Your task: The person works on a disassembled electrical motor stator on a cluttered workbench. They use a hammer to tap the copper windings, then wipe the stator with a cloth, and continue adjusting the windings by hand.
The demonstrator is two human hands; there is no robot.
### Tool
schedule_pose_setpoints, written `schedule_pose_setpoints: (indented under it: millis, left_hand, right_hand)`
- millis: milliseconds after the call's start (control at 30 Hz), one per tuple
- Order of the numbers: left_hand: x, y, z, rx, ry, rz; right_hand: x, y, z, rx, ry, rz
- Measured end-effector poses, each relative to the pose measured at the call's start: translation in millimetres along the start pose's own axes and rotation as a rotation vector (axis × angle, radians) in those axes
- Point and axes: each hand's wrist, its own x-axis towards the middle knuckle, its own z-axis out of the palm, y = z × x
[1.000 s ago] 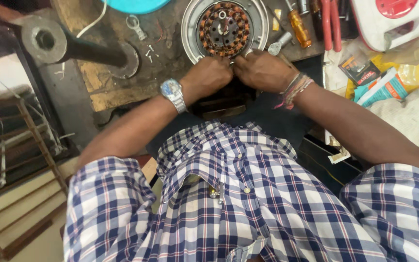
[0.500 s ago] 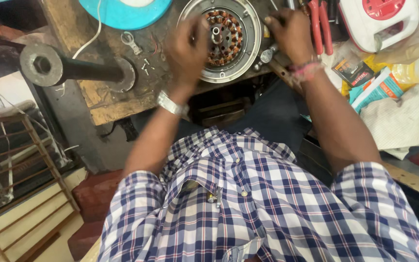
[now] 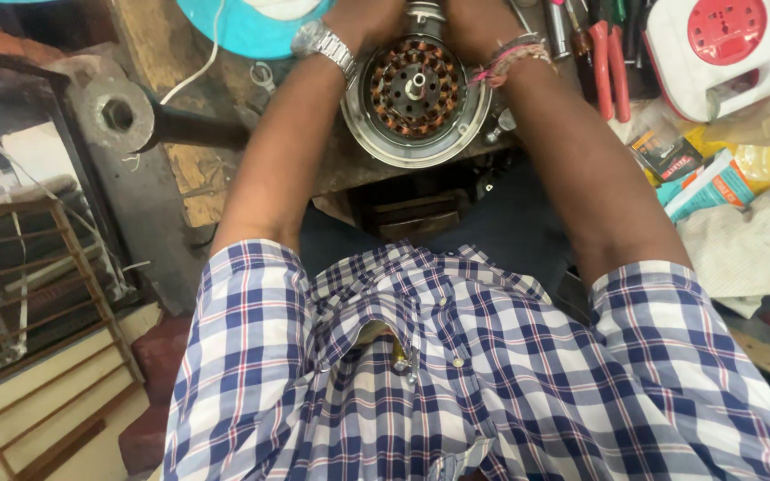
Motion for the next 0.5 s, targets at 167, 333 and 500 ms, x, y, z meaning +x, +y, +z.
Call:
schedule_pose_setpoints:
  millis: [167, 333, 500]
  left_hand:
    - [-1, -15, 11, -0.014, -0.020, -0.067]
    - [8, -13, 18, -0.019, 0.079, -0.028]
    - [8, -14, 23, -0.002, 0.024, -0.171]
  right_hand:
    - [8, -2, 9, -0.058, 0.028, -0.087]
    - [24, 2, 25, -0.017, 0.024, 0.011]
    - [43, 10, 46, -0.162, -0.121, 0.070]
